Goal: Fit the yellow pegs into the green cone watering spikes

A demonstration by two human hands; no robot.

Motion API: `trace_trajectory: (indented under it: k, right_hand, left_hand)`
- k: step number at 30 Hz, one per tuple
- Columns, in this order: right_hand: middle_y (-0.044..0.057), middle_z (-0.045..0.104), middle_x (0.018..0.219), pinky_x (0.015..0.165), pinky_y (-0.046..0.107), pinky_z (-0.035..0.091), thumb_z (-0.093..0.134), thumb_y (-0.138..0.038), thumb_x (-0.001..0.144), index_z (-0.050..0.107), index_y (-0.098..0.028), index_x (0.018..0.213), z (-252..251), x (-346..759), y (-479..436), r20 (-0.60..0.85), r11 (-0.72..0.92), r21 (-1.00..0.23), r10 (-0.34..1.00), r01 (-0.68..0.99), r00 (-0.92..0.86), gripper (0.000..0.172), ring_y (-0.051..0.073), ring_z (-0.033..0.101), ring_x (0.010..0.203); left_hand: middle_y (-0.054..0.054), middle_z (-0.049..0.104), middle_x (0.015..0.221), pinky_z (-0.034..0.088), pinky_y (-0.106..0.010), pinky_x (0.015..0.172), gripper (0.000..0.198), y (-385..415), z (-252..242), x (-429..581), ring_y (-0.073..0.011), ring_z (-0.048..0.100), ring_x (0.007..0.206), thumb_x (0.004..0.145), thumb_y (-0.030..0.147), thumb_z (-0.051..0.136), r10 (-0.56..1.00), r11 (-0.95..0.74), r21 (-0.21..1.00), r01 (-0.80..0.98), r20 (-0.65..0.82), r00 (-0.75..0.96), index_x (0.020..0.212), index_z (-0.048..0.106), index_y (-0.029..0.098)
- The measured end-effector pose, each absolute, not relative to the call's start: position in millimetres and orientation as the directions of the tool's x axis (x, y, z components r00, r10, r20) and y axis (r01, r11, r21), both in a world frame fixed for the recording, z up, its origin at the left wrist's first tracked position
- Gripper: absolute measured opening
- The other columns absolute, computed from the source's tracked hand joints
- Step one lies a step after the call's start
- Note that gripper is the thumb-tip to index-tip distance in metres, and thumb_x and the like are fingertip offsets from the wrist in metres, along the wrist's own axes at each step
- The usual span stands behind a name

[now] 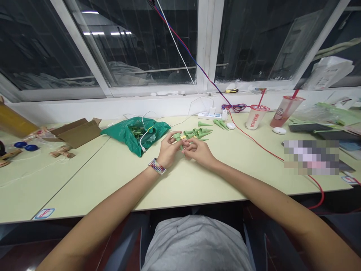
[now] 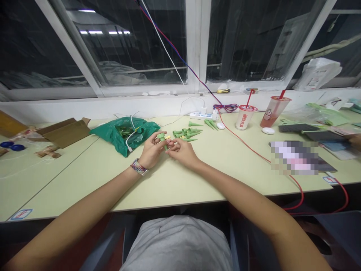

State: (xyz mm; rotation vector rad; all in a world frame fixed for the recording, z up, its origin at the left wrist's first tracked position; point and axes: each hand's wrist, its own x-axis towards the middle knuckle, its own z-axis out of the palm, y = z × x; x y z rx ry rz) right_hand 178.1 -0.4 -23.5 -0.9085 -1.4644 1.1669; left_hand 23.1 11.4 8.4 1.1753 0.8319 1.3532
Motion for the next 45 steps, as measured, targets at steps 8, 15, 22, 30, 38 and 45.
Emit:
trace_trajectory:
  k: [8, 15, 22, 30, 38, 45]
  right_hand:
    - [-0.001, 0.071, 0.074, 0.061, 0.03, 0.056, 0.078, -0.028, 0.071, 0.063, -0.021, 0.1, -22.2, 174.5, -3.1, 0.248, 0.248, -0.969, 0.95, -0.021, -0.188, 0.034, 0.017, 0.069, 0.064]
    - [0.0, 0.072, 0.079, 0.067, 0.03, 0.054, 0.071, -0.023, 0.079, 0.06, -0.022, 0.097, -26.6, 179.1, -1.1, 0.43, 0.461, -0.862, 0.885, 0.21, -0.179, 0.022, 0.018, 0.069, 0.07]
    - [0.012, 0.077, 0.109, 0.084, 0.037, 0.049, 0.058, -0.019, 0.098, 0.073, -0.02, 0.104, -17.5, 233.9, 33.5, 0.648, 0.636, -0.264, 0.673, 0.725, -0.355, 0.016, 0.027, 0.067, 0.106]
    - [0.012, 0.076, 0.107, 0.08, 0.037, 0.046, 0.055, -0.015, 0.099, 0.077, -0.017, 0.108, -23.4, 317.6, 66.4, 0.497, 0.416, -0.099, 0.808, 0.904, -0.317, 0.024, 0.029, 0.066, 0.108]
    - [0.01, 0.073, 0.113, 0.083, 0.034, 0.049, 0.053, -0.016, 0.099, 0.075, -0.021, 0.112, -30.8, 323.7, 75.6, 0.389, 0.367, -0.142, 0.875, 0.919, -0.289, 0.026, 0.027, 0.066, 0.112]
    - [0.014, 0.072, 0.114, 0.09, 0.04, 0.051, 0.053, -0.01, 0.087, 0.072, -0.017, 0.114, -35.9, 319.7, 78.6, 0.44, 0.354, -0.261, 0.872, 0.898, -0.216, 0.033, 0.03, 0.063, 0.114]
  left_hand:
    - [-0.001, 0.071, 0.093, 0.054, -0.027, 0.065, 0.057, 13.9, 6.1, 21.8, -0.0173, 0.073, 0.074, 0.062, 0.027, 0.092, 0.976, -0.174, 0.96, -0.222, 0.198, 0.092, 0.111, 0.065, 0.02]
    - [-0.002, 0.072, 0.086, 0.053, -0.025, 0.067, 0.045, 15.2, 5.7, 18.7, -0.0159, 0.069, 0.073, 0.07, 0.033, 0.09, 0.933, -0.356, 0.934, 0.032, 0.354, 0.064, 0.106, 0.068, 0.018]
    - [-0.008, 0.073, 0.11, 0.058, -0.029, 0.074, 0.046, 18.8, 5.0, 14.2, -0.0181, 0.074, 0.078, 0.083, 0.037, 0.077, 0.923, -0.378, 0.916, 0.136, 0.361, 0.137, 0.123, 0.069, 0.017]
    - [-0.009, 0.074, 0.116, 0.058, -0.03, 0.079, 0.034, 22.4, -3.5, 10.7, -0.019, 0.076, 0.081, 0.082, 0.021, 0.063, 0.91, -0.411, 0.874, 0.26, 0.379, 0.167, 0.115, 0.071, 0.016]
    - [-0.006, 0.073, 0.111, 0.056, -0.032, 0.079, 0.027, 21.6, -5.5, 12.2, -0.0181, 0.076, 0.08, 0.081, 0.015, 0.053, 0.889, -0.457, 0.821, 0.341, 0.408, 0.209, 0.103, 0.069, 0.017]
    - [-0.005, 0.072, 0.11, 0.056, -0.031, 0.078, 0.027, 21.0, -5.2, 13.1, -0.018, 0.077, 0.08, 0.081, 0.015, 0.051, 0.886, -0.462, 0.818, 0.341, 0.409, 0.218, 0.101, 0.068, 0.017]
